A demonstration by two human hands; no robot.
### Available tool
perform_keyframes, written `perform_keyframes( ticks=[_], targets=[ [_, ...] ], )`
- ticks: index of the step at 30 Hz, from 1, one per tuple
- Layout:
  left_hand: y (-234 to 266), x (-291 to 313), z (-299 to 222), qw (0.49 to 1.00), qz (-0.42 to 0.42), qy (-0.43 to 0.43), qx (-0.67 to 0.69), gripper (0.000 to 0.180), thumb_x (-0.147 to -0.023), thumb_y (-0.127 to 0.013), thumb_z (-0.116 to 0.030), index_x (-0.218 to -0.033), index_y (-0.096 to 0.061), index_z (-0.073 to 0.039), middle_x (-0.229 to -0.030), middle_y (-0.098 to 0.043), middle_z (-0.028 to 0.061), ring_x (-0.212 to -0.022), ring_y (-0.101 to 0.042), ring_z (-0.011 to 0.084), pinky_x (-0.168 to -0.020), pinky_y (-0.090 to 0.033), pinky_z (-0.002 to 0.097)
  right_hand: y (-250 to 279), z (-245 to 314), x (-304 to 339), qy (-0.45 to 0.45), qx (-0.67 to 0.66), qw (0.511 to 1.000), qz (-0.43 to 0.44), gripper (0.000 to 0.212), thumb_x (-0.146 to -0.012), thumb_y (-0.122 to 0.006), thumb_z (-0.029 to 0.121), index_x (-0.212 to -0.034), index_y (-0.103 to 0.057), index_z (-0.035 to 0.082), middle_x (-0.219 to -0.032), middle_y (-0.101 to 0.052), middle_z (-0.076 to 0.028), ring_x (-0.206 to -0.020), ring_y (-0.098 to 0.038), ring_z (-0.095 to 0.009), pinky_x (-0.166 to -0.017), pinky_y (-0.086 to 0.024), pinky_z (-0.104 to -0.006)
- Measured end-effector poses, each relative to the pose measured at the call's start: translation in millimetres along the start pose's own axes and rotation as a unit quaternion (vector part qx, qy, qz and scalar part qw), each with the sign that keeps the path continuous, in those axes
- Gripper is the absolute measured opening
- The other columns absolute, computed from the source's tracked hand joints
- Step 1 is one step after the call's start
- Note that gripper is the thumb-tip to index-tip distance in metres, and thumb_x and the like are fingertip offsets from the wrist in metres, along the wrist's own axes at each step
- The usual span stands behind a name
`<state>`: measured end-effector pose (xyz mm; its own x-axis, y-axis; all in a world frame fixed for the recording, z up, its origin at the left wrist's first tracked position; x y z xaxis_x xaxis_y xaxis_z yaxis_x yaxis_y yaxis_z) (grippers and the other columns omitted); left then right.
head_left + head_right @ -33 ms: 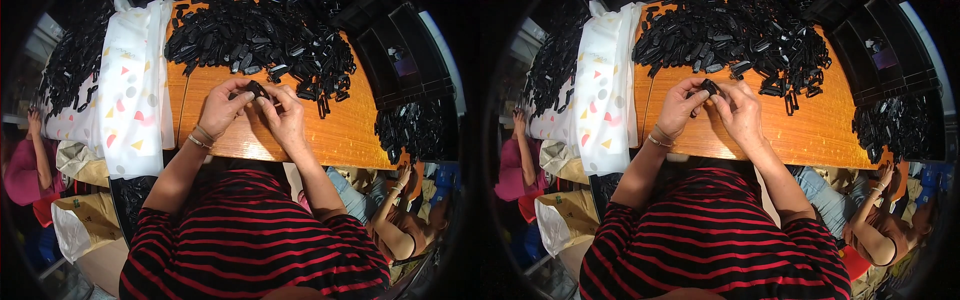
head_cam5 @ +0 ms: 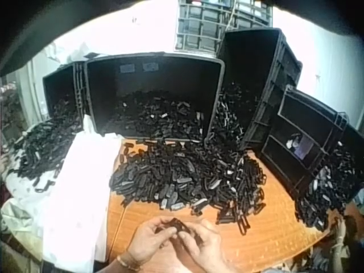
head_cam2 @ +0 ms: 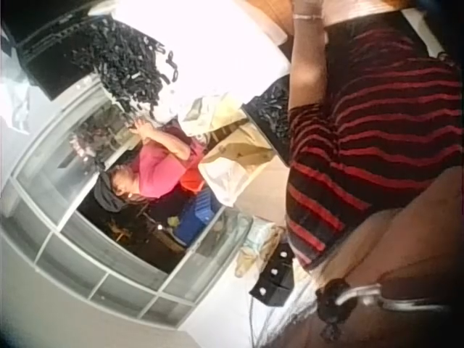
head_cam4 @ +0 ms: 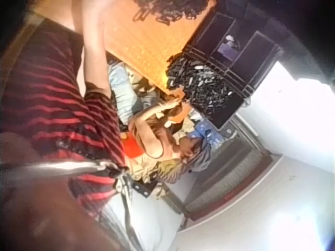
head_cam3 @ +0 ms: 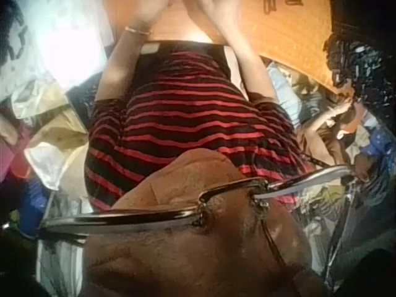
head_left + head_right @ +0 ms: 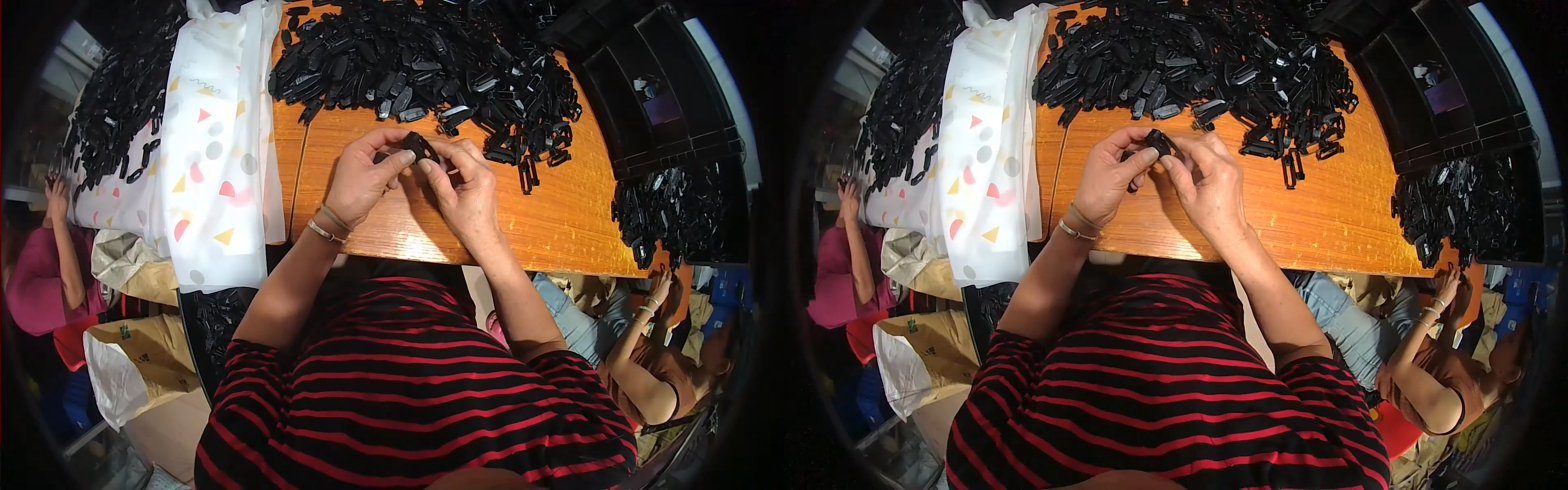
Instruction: Sorting and inspecting small black hardware components on a wooden workbench in a manufacturing environment.
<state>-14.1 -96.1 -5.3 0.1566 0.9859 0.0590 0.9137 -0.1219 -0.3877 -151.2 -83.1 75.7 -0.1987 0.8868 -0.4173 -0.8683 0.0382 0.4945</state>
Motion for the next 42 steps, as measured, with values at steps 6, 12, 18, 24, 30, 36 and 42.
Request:
perform_keyframes(
  ticks=[6, 12, 18, 24, 30, 36, 42],
  targets=[
    [-2.4, 2.5, -3.3, 0.999, -0.007, -0.006, -0.031, 0.029, -0.093, -0.064, -0.009, -0.121, -0.062, -0.001, -0.091, -0.062, 0.0014, -0.069, -0.054, 0.0038, -0.057, -0.045, 0.0168, -5.6, -7.1, 0.8, -0.003, 0.031, 0.999, 0.014, 0.021, -0.083, -0.072, 0.003, -0.103, -0.068, -0.002, -0.083, -0.058, -0.008, -0.071, -0.057, -0.016, -0.061, -0.048, -0.0268],
    [-9.6, 10.7, -5.5, 0.997, -0.017, -0.029, -0.076, 0.027, -0.097, -0.06, -0.015, -0.12, -0.063, -0.001, -0.088, -0.063, 0.0005, -0.071, -0.054, 0.003, -0.059, -0.045, 0.0173, -11.2, 11.6, 11.7, 0.059, 0.094, 0.993, -0.026, 0.028, -0.076, -0.078, 0.007, -0.101, -0.067, 0.0, -0.084, -0.059, -0.014, -0.071, -0.062, -0.029, -0.063, -0.051, -0.0351],
    [-12.3, 13.4, -11.0, 0.997, -0.005, -0.063, -0.044, 0.028, -0.103, -0.048, -0.023, -0.098, -0.063, 0.0, -0.082, -0.061, 0.0001, -0.074, -0.053, 0.0056, -0.068, -0.045, 0.0206, -22.5, 12.9, 17.3, -0.005, 0.058, 0.998, -0.013, 0.047, -0.075, -0.081, 0.013, -0.114, -0.056, 0.002, -0.091, -0.061, -0.014, -0.082, -0.065, -0.03, -0.068, -0.053, -0.0359],
    [-24.1, 14.9, -24.0, 0.997, 0.039, -0.055, -0.035, 0.031, -0.104, -0.046, -0.026, -0.09, -0.061, -0.001, -0.078, -0.058, -0.0005, -0.073, -0.052, 0.006, -0.067, -0.044, 0.0212, -41.4, -1.7, 22.6, -0.036, -0.04, 0.998, 0.029, 0.044, -0.08, -0.077, 0.016, -0.113, -0.053, 0.0, -0.083, -0.064, -0.015, -0.073, -0.065, -0.031, -0.065, -0.052, -0.0369],
    [0.0, 3.0, -7.9, 0.997, 0.01, 0.024, -0.071, 0.024, -0.101, -0.053, -0.024, -0.09, -0.061, -0.004, -0.076, -0.058, 0.0, -0.07, -0.053, 0.0076, -0.062, -0.044, 0.023, -36.3, -14.3, 15.8, -0.023, -0.005, 0.996, 0.089, 0.036, -0.082, -0.076, 0.015, -0.109, -0.059, 0.0, -0.081, -0.063, -0.012, -0.07, -0.064, -0.025, -0.063, -0.051, -0.0345],
    [-2.0, -16.1, -80.6, 0.775, -0.071, -0.259, -0.573, 0.011, -0.084, -0.065, -0.01, -0.094, -0.065, -0.013, -0.088, -0.062, 0.009, -0.077, -0.064, 0.028, -0.062, -0.05, 0.037, 12.3, -20.6, 12.0, 0.003, 0.116, 0.99, 0.077, 0.027, -0.081, -0.074, 0.007, -0.107, -0.066, 0.0, -0.094, -0.062, -0.012, -0.076, -0.067, -0.026, -0.066, -0.054, -0.0353],
    [-15.8, -40.6, -78.0, 0.585, -0.007, -0.307, -0.751, 0.025, -0.081, -0.06, -0.004, -0.103, -0.066, -0.014, -0.091, -0.056, 0.0073, -0.082, -0.062, 0.0266, -0.065, -0.052, 0.0371, 3.1, -27.1, 11.9, 0.022, 0.229, 0.964, 0.136, 0.028, -0.079, -0.071, 0.001, -0.106, -0.069, 0.005, -0.1, -0.061, -0.013, -0.08, -0.066, -0.033, -0.068, -0.054, -0.0398]
  ],
)
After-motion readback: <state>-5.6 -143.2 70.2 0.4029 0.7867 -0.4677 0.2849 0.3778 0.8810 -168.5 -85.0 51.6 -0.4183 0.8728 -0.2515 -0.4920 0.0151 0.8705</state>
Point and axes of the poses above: each hand's wrist, its own x-axis away from the middle knuckle, its own y-axis out of the back of the hand, z = x × y, the point moved 10 cm from there along -x, towards the middle knuckle
